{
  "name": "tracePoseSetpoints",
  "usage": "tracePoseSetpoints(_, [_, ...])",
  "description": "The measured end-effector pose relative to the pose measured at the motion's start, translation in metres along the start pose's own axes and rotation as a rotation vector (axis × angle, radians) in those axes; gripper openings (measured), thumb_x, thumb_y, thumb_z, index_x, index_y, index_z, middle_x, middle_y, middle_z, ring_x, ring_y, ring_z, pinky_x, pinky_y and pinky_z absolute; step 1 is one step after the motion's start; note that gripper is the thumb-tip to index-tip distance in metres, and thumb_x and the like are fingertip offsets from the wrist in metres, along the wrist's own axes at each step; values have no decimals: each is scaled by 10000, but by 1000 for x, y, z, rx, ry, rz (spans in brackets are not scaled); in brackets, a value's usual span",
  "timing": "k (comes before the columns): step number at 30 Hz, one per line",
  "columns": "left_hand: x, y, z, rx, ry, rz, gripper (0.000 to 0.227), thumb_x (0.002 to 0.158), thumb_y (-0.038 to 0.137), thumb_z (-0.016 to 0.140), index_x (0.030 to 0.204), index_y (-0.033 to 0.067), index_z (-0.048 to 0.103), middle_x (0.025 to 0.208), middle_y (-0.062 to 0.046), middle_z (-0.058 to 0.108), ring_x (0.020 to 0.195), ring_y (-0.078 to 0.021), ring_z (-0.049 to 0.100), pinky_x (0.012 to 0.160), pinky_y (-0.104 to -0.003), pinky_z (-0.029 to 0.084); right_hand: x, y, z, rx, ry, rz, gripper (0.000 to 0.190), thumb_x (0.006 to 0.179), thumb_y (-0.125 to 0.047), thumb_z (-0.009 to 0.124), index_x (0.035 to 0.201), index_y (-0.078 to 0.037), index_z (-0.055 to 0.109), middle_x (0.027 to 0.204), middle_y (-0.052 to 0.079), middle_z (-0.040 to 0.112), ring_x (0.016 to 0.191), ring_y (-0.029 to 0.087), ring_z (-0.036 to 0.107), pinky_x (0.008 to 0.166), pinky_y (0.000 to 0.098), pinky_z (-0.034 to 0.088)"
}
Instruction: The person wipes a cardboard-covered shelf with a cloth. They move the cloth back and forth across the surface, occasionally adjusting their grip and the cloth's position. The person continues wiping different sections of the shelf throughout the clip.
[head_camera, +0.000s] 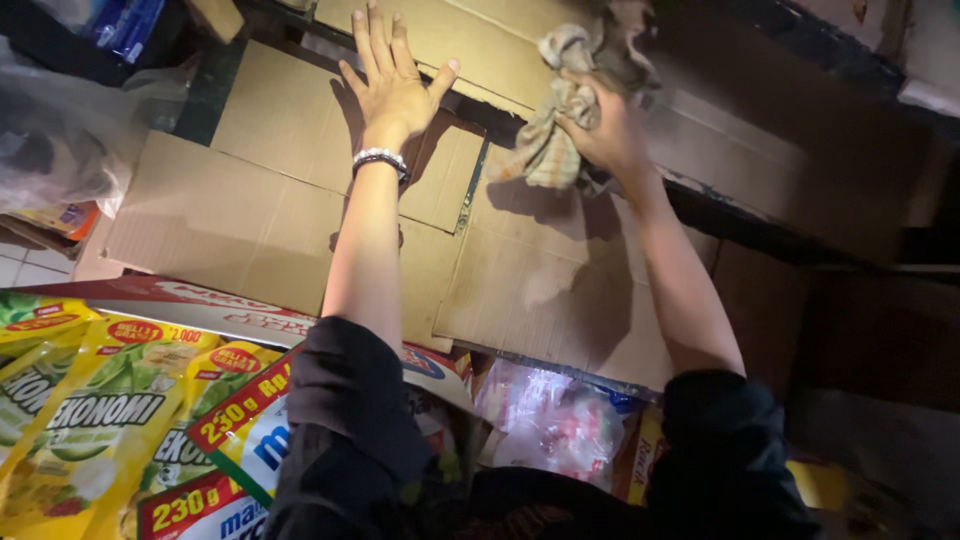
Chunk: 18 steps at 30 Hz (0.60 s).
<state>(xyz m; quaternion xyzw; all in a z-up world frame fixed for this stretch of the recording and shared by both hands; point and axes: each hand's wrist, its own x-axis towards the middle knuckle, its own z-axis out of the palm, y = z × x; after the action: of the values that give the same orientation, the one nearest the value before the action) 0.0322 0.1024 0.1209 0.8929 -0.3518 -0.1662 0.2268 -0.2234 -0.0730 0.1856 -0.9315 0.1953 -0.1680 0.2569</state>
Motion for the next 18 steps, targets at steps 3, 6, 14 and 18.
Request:
tracePoseSetpoints(3, [2, -2, 2, -1, 10, 19, 1029, 1003, 795, 438, 1685, 94, 119, 1736, -93, -122, 1559, -284, -209, 1244, -725, 34, 33, -7, 13, -47, -7, -37, 541, 872, -184, 848, 1358, -55, 649, 1332, 197, 652, 1226, 354, 639, 1059, 436, 500])
tracePoseSetpoints(6, [4, -5, 4, 4, -6, 32, 1030, 1002, 791, 431, 1685, 90, 111, 1738, -92, -120, 1558, -287, -211, 1239, -730, 50, 64, -17, 34, -48, -11, -77, 515, 864, -222, 852, 1311, -46, 668, 1315, 204, 651, 1194, 370, 641, 1025, 451, 499])
tracePoseSetpoints(14, [17, -22, 30, 3, 121, 101, 753, 1124, 587, 409, 1679, 134, 175, 1748, -94, -74, 1600, -310, -122, 1237, -741, 94, 142, -30, 101, 31, 23, -181, 419, 868, -251, 831, 1215, -47, 715, 1217, 234, 684, 1132, 430, 653, 970, 472, 523])
tracePoseSetpoints(18, [20, -27, 36, 8, 154, 129, 671, 1121, 444, 409, 1675, 154, 168, 1733, -101, -70, 1592, -325, -106, 1219, -737, 109, 172, -14, 125, 13, 41, -255, 530, 854, -309, 839, 1258, -9, 674, 1203, 271, 681, 1129, 463, 634, 962, 503, 502])
